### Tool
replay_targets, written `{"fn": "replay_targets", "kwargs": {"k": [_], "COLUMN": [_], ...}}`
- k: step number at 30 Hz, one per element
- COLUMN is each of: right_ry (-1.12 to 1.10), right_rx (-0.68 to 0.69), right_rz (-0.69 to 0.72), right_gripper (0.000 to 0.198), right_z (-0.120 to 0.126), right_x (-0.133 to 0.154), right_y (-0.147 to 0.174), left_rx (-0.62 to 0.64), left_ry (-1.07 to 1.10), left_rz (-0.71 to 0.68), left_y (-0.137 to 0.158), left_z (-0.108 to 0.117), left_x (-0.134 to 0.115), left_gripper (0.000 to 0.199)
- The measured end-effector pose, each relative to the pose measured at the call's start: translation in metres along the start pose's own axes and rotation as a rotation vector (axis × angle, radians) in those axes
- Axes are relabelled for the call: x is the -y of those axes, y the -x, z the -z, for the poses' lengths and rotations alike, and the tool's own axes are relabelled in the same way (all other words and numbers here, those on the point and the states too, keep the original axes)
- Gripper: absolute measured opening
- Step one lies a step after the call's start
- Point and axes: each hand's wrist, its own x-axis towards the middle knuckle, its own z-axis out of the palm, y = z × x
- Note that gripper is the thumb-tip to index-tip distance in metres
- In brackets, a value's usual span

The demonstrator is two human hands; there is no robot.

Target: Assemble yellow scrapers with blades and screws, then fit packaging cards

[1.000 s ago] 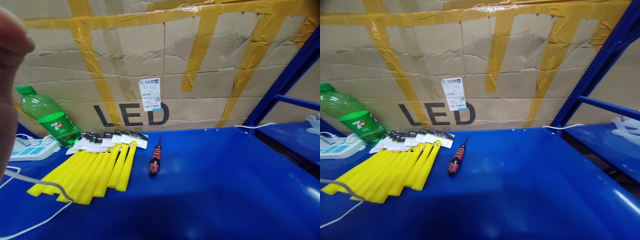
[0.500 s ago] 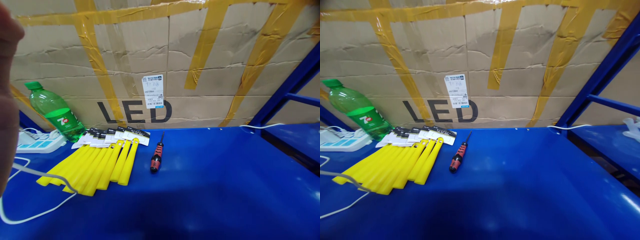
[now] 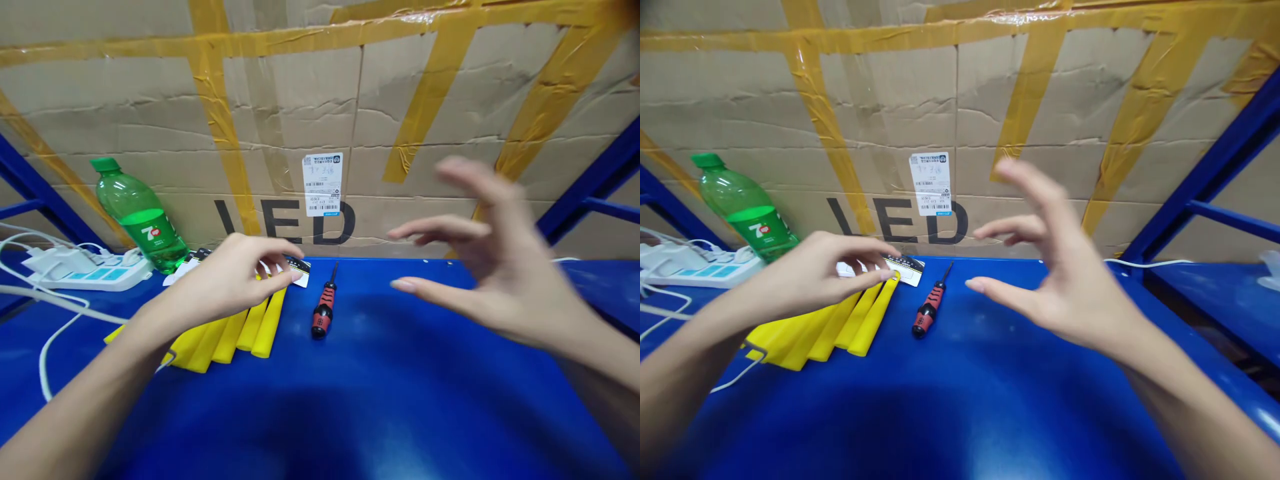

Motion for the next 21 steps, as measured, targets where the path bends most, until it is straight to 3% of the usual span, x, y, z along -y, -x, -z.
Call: {"fn": "replay_targets", "kwargs": {"k": [1, 2, 3, 5, 6, 9, 14, 21], "right_ry": [-0.140, -0.175, -0.171, -0.168, -0.167, -0.106, -0.136, -0.258], "right_rx": [0.251, 0.427, 0.566, 0.817, 0.855, 0.823, 0.738, 0.555], "right_rz": [0.013, -0.022, -0.043, -0.089, -0.109, -0.113, -0.204, -0.383], "right_gripper": [0.081, 0.064, 0.048, 0.037, 0.034, 0.025, 0.020, 0.043], "right_z": [-0.011, -0.022, -0.034, -0.056, -0.066, -0.088, -0.106, -0.107], "right_x": [0.000, -0.002, -0.004, -0.010, -0.012, -0.017, -0.024, -0.032], "right_y": [-0.003, -0.006, -0.007, -0.010, -0.010, -0.009, -0.001, 0.010], "left_rx": [0.138, 0.233, 0.267, 0.240, 0.231, 0.229, 0.193, 0.093], "left_ry": [-0.143, -0.280, -0.403, -0.478, -0.506, -0.549, -0.531, -0.439], "left_rz": [0.039, 0.095, 0.161, 0.193, 0.200, 0.198, 0.198, 0.184], "left_y": [-0.007, -0.014, -0.019, -0.025, -0.026, -0.026, -0.025, -0.025], "left_z": [-0.006, -0.012, -0.019, -0.034, -0.041, -0.060, -0.078, -0.065], "left_x": [0.006, 0.011, 0.015, 0.018, 0.018, 0.018, 0.026, 0.029], "left_gripper": [0.031, 0.030, 0.029, 0.032, 0.031, 0.027, 0.037, 0.025]}}
